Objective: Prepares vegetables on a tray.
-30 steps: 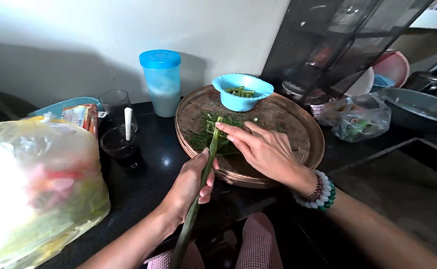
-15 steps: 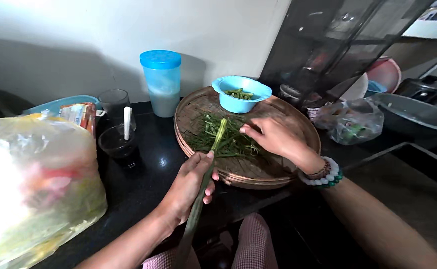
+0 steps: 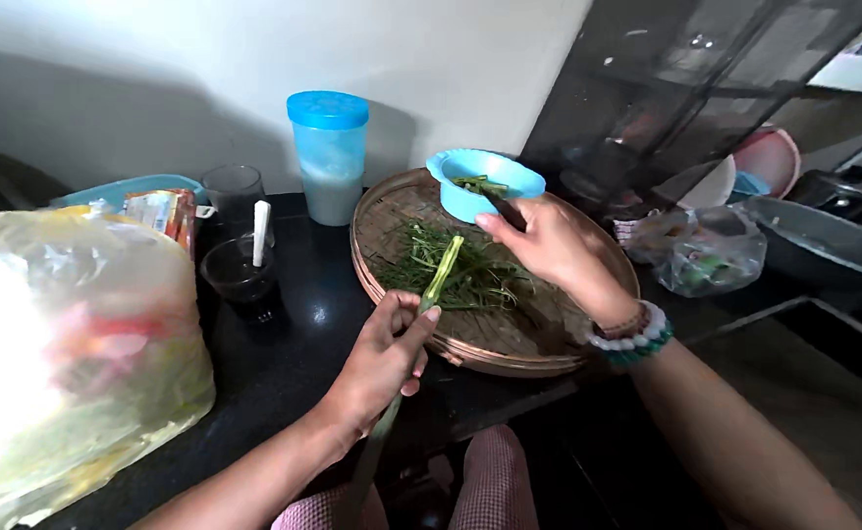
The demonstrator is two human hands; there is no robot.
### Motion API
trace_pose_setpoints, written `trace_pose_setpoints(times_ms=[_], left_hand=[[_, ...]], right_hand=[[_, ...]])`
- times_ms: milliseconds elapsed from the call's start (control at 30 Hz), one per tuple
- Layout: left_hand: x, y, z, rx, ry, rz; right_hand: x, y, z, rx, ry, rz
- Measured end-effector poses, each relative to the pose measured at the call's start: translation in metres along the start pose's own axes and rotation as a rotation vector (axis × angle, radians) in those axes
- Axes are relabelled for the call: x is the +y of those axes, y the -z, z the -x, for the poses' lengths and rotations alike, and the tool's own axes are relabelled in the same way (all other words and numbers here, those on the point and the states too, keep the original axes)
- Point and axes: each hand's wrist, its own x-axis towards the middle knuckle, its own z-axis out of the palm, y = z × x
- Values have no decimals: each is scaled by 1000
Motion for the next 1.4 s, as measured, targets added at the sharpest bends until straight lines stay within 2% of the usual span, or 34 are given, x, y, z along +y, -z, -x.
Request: trace_pose_setpoints(times_ms=[67,167,367,600,767,900,967,1033,1100,1200,1267,1333,1400], left_hand=[[2,0,-1,6,16,-18],[4,-1,-2,18,39,-12],[6,-2,0,-10,13,23],[7,-3,3,-18,3,77],[6,-6,3,-16,34,91],[8,-2,1,-45,53,104],[10,0,1,-47,62,123],[11,2,0,-80,53,139],[11,2,1,-139,-1,153],[10,3,-2,-201,-89,176],[8,3,-4,-212,-112,154],[6,3,-5,-224,-111,119],[5,1,-4,-254,-74,106]], right_hand=[[4,0,3,-64,57,72],[-1,-7,7,65,154,127],[-40,-27,30,-172,112,-64],[-42,-43,29,-215,86,-48],[-49,-55,25,-215,88,60],[-47,-43,15,-279,38,-119],[-40,-30,6,-194,105,-209],[-31,-19,-1,-180,201,-163],[-24,-21,0,-218,128,-235],[-23,-26,8,-425,-125,-686],[-24,-26,12,-503,-214,-888],[-28,-29,13,-494,-284,-967],[-30,-28,12,-408,-340,-964]])
